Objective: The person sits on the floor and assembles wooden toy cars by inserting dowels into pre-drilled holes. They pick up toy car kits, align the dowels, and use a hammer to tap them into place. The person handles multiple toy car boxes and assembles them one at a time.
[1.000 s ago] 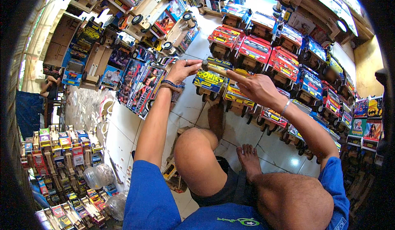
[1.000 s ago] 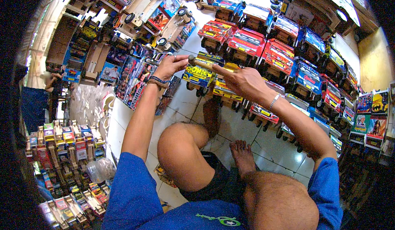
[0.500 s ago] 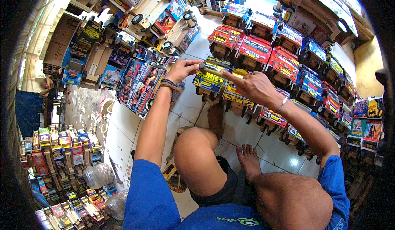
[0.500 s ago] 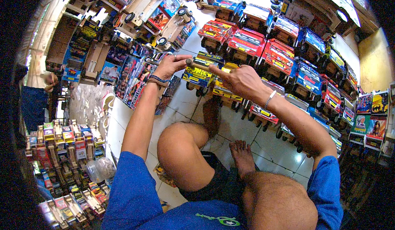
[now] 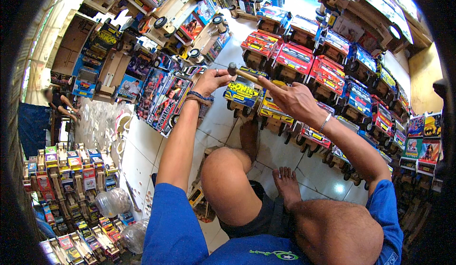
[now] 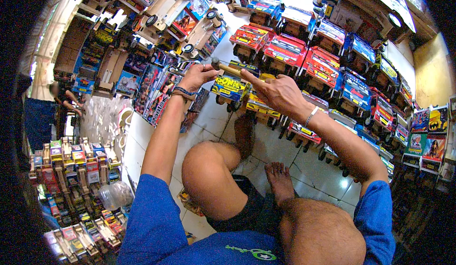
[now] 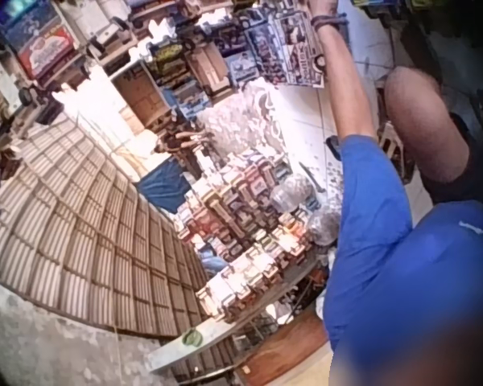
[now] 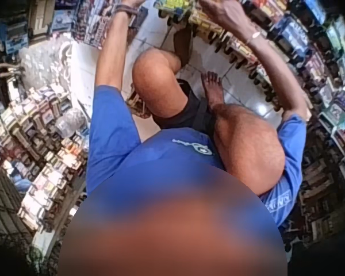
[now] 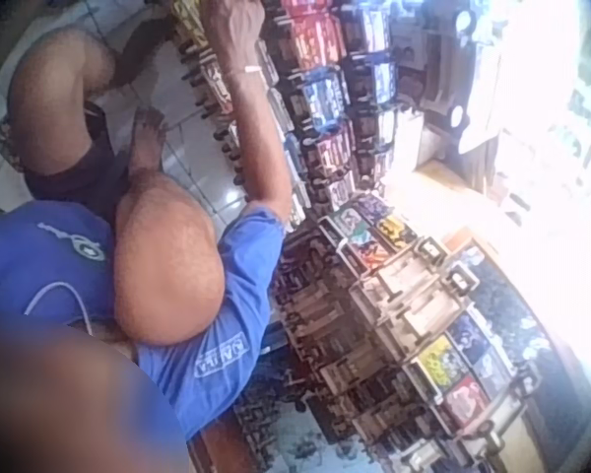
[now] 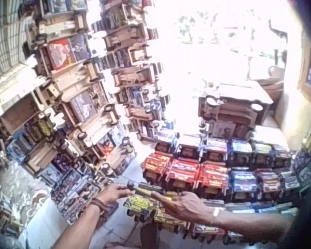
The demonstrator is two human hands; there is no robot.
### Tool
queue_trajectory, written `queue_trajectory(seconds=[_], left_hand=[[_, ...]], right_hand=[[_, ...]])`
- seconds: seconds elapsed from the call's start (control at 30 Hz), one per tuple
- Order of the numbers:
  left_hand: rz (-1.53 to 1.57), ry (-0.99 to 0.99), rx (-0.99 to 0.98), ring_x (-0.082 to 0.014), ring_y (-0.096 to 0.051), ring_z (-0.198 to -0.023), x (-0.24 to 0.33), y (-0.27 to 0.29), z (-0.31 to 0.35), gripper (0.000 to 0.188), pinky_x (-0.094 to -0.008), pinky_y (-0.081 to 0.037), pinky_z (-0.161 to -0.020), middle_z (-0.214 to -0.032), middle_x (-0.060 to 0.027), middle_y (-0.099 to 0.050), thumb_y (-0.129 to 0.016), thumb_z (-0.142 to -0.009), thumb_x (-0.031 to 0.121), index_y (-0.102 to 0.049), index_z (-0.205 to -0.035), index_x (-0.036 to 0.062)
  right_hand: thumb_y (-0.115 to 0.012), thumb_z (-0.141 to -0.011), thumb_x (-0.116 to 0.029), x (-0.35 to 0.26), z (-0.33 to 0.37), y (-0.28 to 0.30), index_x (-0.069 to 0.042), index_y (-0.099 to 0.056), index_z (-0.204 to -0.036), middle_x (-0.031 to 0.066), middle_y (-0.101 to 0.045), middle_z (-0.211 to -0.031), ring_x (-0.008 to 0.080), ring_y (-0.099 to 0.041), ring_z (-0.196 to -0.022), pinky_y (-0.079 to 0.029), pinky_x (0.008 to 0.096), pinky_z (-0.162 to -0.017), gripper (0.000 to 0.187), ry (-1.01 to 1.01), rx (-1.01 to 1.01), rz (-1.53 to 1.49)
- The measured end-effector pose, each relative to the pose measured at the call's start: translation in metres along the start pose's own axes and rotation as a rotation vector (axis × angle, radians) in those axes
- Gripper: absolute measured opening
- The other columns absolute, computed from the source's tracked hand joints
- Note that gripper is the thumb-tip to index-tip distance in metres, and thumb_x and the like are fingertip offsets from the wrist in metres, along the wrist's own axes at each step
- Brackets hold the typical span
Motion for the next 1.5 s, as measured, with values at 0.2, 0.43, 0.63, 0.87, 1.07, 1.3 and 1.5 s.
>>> queue_trajectory(seconds=[0.2, 0.43, 0.63, 0.87, 1.07, 1.3, 1.5], left_hand=[[-0.024, -0.012, 0.005, -0.0077, -0.065, -0.091, -0.003, 0.002, -0.004, 0.032, -0.0222, -0.054, -0.083, -0.107, -0.0027, -0.070, -0.066, -0.092, 0.008, -0.066, -0.123, 0.0001], [-0.016, -0.055, -0.036, -0.0068, -0.065, -0.093, -0.001, 0.000, -0.002, 0.035, -0.0223, -0.054, -0.085, -0.109, -0.0023, -0.069, -0.068, -0.094, 0.014, -0.064, -0.127, 0.0013], [-0.230, -0.113, 0.074, -0.0104, -0.065, -0.091, 0.005, -0.002, 0.003, 0.033, -0.0267, -0.055, -0.080, -0.107, -0.0024, -0.070, -0.069, -0.095, 0.021, -0.066, -0.125, 0.0078], [-0.548, -0.043, 0.160, -0.0099, -0.065, -0.070, -0.011, 0.012, 0.069, 0.028, -0.0266, -0.054, -0.062, -0.081, -0.0024, -0.069, -0.067, -0.093, 0.029, -0.070, -0.107, 0.0047], [-0.355, 0.612, -0.485, -0.0156, -0.071, -0.075, -0.172, 0.007, 0.162, 0.024, -0.0315, -0.059, -0.065, -0.089, -0.0066, -0.075, -0.068, -0.089, 0.025, -0.076, -0.102, 0.0066], [-1.263, 0.379, -0.560, -0.0323, -0.070, -0.095, -0.363, -0.020, 0.169, 0.038, -0.0453, -0.057, -0.078, -0.103, -0.0141, -0.074, -0.070, -0.082, 0.018, -0.070, -0.116, 0.0033], [-1.097, 0.541, -0.490, -0.0314, -0.071, -0.094, -0.381, -0.030, 0.163, 0.037, -0.0448, -0.057, -0.077, -0.103, -0.0140, -0.074, -0.070, -0.081, 0.018, -0.070, -0.116, 0.0041]], right_hand=[[-0.054, -0.099, -0.028, 0.000, 0.001, -0.001, -0.022, -0.036, -0.153, 0.0052, -0.053, -0.057, 0.0228, -0.053, -0.049, -0.039, 0.0383, -0.054, 0.057, 0.015, -0.036, 0.059], [-0.057, -0.095, -0.029, 0.001, 0.003, -0.013, -0.021, -0.035, -0.151, 0.0080, -0.056, -0.057, 0.0265, -0.057, -0.050, -0.042, 0.0413, -0.053, 0.061, -0.009, -0.118, 0.064], [-0.056, -0.095, -0.026, -0.001, 0.003, -0.006, -0.024, -0.038, -0.151, 0.0102, -0.061, -0.063, 0.0283, -0.061, -0.054, -0.045, 0.0425, -0.051, 0.058, 0.008, -0.077, 0.051], [-0.059, -0.095, -0.016, -0.038, -0.007, 0.034, -0.025, -0.042, -0.150, 0.0203, -0.068, -0.080, 0.0390, -0.066, -0.069, -0.051, 0.0470, -0.063, 0.058, -0.037, -0.024, -0.249], [-0.061, -0.091, -0.004, -0.107, -0.002, 0.080, -0.016, -0.047, -0.148, 0.0223, -0.065, -0.084, 0.0375, -0.065, -0.070, -0.051, 0.0435, -0.068, 0.060, 0.076, -0.098, -0.410], [-0.060, -0.075, -0.002, -0.154, 0.010, 0.102, -0.015, -0.047, -0.149, 0.0158, -0.065, -0.078, 0.0331, -0.061, -0.066, -0.050, 0.0446, -0.067, 0.076, 0.226, -0.153, -0.541], [-0.059, -0.080, 0.002, -0.151, 0.018, 0.101, -0.010, -0.048, -0.147, 0.0168, -0.067, -0.092, 0.0354, -0.064, -0.076, -0.052, 0.0440, -0.072, 0.068, 0.195, -0.227, -0.553]])
Point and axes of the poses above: each hand's wrist, its own z-axis away from the middle knuckle, its own y-axis out of the back of the hand, x = y × z, the point moved 5 cm from there along -z, towards the middle knuckle
